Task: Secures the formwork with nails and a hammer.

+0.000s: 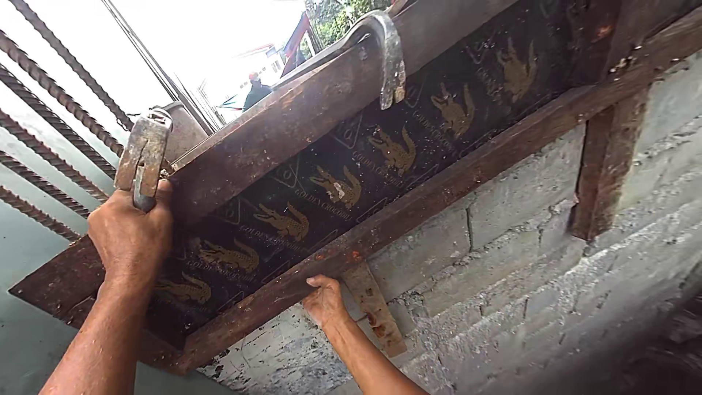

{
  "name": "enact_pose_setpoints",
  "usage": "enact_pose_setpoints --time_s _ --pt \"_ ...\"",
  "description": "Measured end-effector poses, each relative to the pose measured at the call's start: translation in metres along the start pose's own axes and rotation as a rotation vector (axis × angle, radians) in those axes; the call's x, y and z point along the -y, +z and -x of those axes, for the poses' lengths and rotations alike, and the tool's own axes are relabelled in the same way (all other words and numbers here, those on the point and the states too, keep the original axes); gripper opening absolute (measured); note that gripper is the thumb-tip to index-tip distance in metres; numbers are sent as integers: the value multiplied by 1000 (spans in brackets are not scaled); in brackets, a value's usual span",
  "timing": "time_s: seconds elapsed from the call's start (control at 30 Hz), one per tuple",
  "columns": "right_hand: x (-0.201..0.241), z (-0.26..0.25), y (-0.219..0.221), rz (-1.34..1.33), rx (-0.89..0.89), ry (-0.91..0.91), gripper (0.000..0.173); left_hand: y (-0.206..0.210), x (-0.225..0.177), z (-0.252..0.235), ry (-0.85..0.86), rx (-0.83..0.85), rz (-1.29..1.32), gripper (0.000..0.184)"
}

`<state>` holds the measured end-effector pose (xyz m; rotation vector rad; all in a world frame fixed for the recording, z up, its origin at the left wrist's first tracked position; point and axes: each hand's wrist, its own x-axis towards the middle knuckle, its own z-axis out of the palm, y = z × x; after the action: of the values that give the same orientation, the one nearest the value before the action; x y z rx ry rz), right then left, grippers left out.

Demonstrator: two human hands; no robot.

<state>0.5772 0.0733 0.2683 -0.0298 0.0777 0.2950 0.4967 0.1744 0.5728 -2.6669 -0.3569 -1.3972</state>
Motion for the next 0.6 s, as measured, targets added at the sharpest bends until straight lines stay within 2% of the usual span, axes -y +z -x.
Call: enact_pose_setpoints --time_s 0.13,0.23,0.37,0.6 --pt "-1 7 1 22 -26 -2 31 -4 -1 4 -26 35 9 62" --pt "1 -1 -1 63 26 1 29 1 3 1 -7 -24 4 65" --pt "2 -2 -11 55 72 19 35 3 2 5 15 -38 5 66" --pt "0 12 -6 39 -6 30 30 -3 1 10 -15 18 9 64"
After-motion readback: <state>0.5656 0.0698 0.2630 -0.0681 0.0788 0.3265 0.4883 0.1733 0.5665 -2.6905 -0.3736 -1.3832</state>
